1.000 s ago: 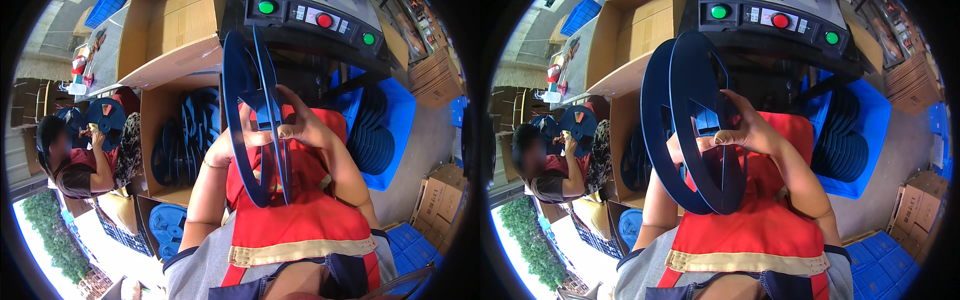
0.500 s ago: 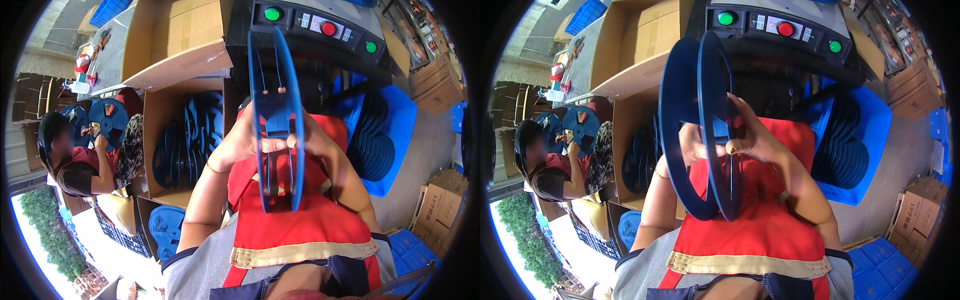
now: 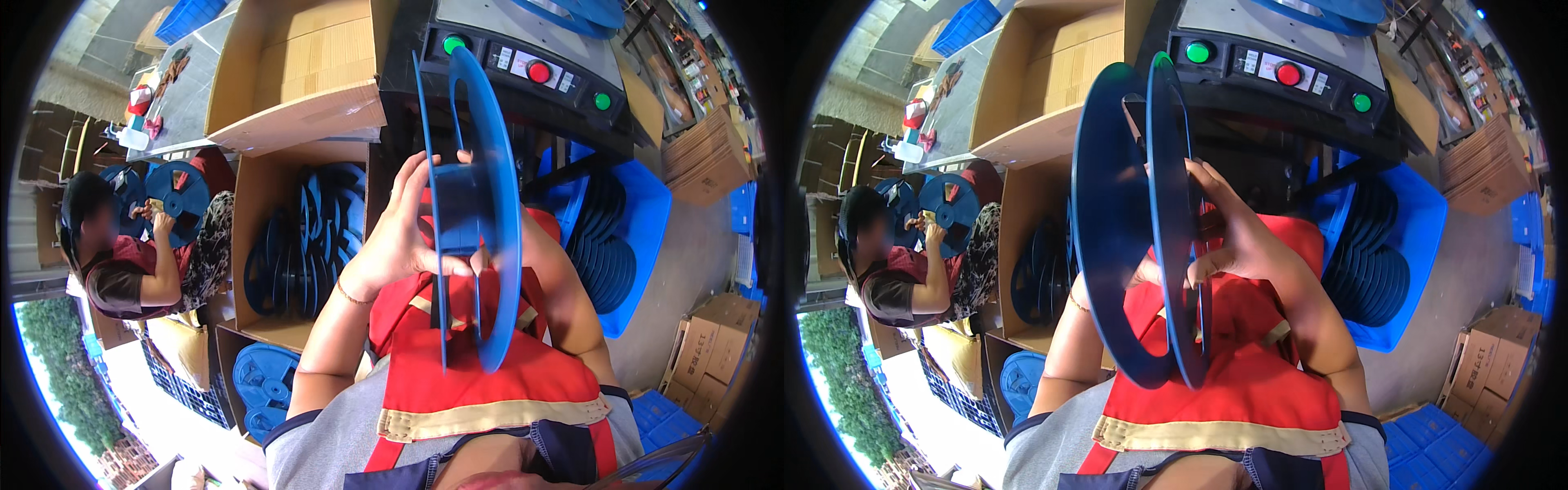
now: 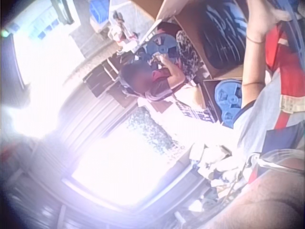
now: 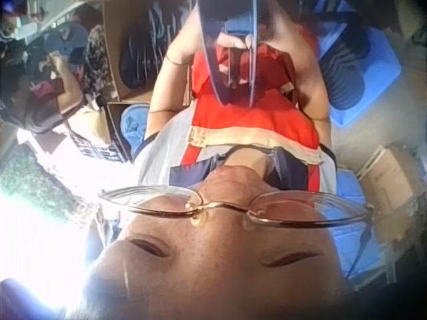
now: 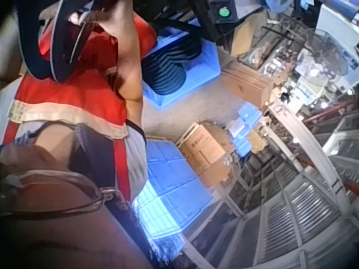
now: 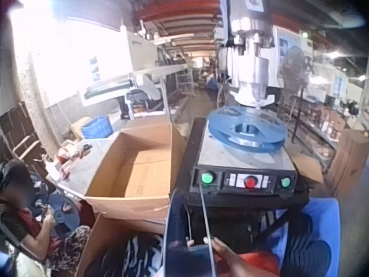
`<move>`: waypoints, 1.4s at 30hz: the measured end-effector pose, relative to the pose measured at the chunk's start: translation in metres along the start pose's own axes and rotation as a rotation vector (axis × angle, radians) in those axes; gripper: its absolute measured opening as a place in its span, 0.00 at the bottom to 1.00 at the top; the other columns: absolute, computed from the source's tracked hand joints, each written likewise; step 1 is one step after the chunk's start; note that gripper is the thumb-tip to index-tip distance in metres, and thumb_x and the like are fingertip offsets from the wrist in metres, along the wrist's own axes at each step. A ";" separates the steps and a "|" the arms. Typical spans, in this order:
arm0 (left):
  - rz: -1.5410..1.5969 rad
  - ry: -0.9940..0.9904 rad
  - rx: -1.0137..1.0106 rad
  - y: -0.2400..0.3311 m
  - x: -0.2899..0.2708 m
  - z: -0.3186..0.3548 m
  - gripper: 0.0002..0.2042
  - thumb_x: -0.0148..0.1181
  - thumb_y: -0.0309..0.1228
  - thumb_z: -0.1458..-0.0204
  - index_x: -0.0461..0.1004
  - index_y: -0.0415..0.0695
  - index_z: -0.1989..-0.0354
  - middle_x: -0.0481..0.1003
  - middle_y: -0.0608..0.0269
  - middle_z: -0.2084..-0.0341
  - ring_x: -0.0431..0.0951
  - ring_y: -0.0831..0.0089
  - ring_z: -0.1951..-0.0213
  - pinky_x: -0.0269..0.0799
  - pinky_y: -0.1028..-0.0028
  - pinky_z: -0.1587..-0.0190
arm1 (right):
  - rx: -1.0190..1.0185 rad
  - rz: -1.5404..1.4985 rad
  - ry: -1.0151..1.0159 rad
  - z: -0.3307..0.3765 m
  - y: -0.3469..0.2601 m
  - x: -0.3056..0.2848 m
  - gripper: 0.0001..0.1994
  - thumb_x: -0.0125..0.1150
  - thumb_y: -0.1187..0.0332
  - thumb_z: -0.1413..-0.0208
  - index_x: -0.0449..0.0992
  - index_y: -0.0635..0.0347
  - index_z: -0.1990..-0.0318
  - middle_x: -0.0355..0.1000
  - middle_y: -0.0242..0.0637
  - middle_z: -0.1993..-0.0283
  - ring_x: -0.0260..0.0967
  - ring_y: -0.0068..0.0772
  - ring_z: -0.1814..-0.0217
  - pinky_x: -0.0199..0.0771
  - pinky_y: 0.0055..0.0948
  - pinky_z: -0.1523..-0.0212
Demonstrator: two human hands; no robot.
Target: The person operates a pressing machine to assemble blue plastic reels by placing components on the machine bed, pressing buttons to activate it, and then placing the assembled reels into a cardboard box.
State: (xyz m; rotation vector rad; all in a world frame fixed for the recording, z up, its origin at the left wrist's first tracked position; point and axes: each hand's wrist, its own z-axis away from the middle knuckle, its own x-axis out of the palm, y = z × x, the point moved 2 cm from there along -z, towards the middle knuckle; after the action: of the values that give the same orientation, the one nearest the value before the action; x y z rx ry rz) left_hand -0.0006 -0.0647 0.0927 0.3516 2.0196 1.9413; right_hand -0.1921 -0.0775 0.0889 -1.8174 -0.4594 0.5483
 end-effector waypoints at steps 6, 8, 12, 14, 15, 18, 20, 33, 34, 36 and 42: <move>-0.330 0.032 0.435 0.006 -0.008 0.002 0.59 0.80 0.49 0.78 0.53 0.44 0.33 0.42 0.42 0.32 0.47 0.43 0.32 0.59 0.54 0.37 | -0.019 0.396 -0.042 -0.004 -0.030 -0.004 0.63 0.80 0.52 0.77 0.45 0.43 0.29 0.33 0.52 0.26 0.42 0.59 0.26 0.59 0.48 0.35; -0.394 0.040 0.457 0.010 -0.007 0.004 0.55 0.80 0.45 0.73 0.54 0.48 0.33 0.40 0.42 0.32 0.47 0.42 0.32 0.61 0.55 0.38 | -0.053 0.351 -0.063 -0.005 -0.040 -0.005 0.58 0.78 0.52 0.70 0.46 0.39 0.29 0.30 0.53 0.25 0.37 0.63 0.26 0.55 0.50 0.33; -0.459 0.056 0.597 -0.014 -0.008 0.009 0.42 0.71 0.28 0.58 0.54 0.52 0.33 0.43 0.40 0.32 0.65 0.40 0.41 0.68 0.57 0.43 | -0.010 0.154 -0.146 -0.003 -0.046 -0.003 0.55 0.77 0.68 0.65 0.47 0.36 0.29 0.26 0.51 0.25 0.36 0.61 0.25 0.56 0.51 0.33; -0.356 0.031 0.623 -0.011 -0.008 0.008 0.40 0.68 0.27 0.56 0.55 0.56 0.33 0.44 0.41 0.33 0.65 0.42 0.40 0.67 0.57 0.42 | -0.027 0.175 -0.177 -0.003 -0.052 -0.002 0.56 0.77 0.74 0.67 0.47 0.35 0.30 0.25 0.49 0.25 0.37 0.61 0.25 0.58 0.51 0.34; -0.287 0.020 0.636 -0.008 -0.008 0.006 0.39 0.67 0.27 0.55 0.55 0.58 0.34 0.45 0.41 0.33 0.65 0.44 0.40 0.67 0.58 0.42 | -0.074 0.217 -0.187 -0.005 -0.056 -0.002 0.56 0.77 0.76 0.68 0.47 0.34 0.30 0.25 0.48 0.24 0.37 0.60 0.25 0.59 0.51 0.34; -0.257 0.029 0.623 -0.003 -0.006 0.010 0.39 0.68 0.31 0.57 0.55 0.57 0.34 0.46 0.41 0.34 0.63 0.45 0.39 0.65 0.58 0.41 | -0.146 0.294 -0.210 -0.010 -0.068 -0.001 0.57 0.78 0.77 0.70 0.49 0.32 0.30 0.24 0.47 0.24 0.38 0.60 0.26 0.61 0.51 0.35; -0.301 0.036 0.582 -0.003 -0.005 0.010 0.41 0.69 0.35 0.59 0.55 0.54 0.34 0.47 0.41 0.34 0.61 0.45 0.38 0.64 0.58 0.40 | -0.150 0.296 -0.200 -0.010 -0.066 -0.001 0.57 0.78 0.77 0.70 0.49 0.31 0.30 0.25 0.47 0.24 0.36 0.59 0.25 0.61 0.51 0.35; -0.273 0.065 0.310 0.016 -0.001 -0.001 0.58 0.79 0.52 0.74 0.51 0.39 0.34 0.53 0.46 0.37 0.56 0.52 0.34 0.58 0.60 0.35 | -0.023 0.172 -0.055 -0.016 -0.028 -0.012 0.62 0.83 0.62 0.77 0.48 0.48 0.29 0.34 0.46 0.25 0.57 0.43 0.33 0.69 0.38 0.42; -0.194 0.065 0.327 0.013 0.001 -0.001 0.59 0.80 0.50 0.74 0.50 0.39 0.34 0.53 0.47 0.37 0.57 0.54 0.34 0.58 0.60 0.35 | -0.022 0.168 -0.058 -0.017 -0.025 -0.013 0.61 0.83 0.62 0.77 0.49 0.49 0.29 0.34 0.45 0.25 0.59 0.41 0.35 0.72 0.36 0.45; 0.020 0.032 0.333 0.012 0.007 -0.002 0.59 0.81 0.45 0.75 0.47 0.40 0.33 0.54 0.50 0.38 0.58 0.57 0.35 0.59 0.61 0.36 | 0.032 -0.089 -0.039 -0.018 -0.013 -0.008 0.62 0.83 0.58 0.79 0.49 0.50 0.30 0.35 0.44 0.25 0.61 0.38 0.36 0.74 0.33 0.48; 0.197 -0.027 0.243 0.004 0.005 -0.002 0.59 0.82 0.42 0.75 0.48 0.41 0.34 0.56 0.52 0.38 0.59 0.60 0.36 0.56 0.62 0.36 | 0.075 -0.023 -0.011 -0.013 0.009 -0.006 0.63 0.76 0.45 0.79 0.48 0.55 0.30 0.39 0.46 0.27 0.61 0.41 0.36 0.73 0.33 0.46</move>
State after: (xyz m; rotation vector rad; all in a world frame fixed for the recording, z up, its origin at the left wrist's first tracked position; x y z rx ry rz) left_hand -0.0060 -0.0640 0.0966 0.6533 2.2843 1.7869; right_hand -0.1896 -0.0932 0.0850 -1.7360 -0.4607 0.5528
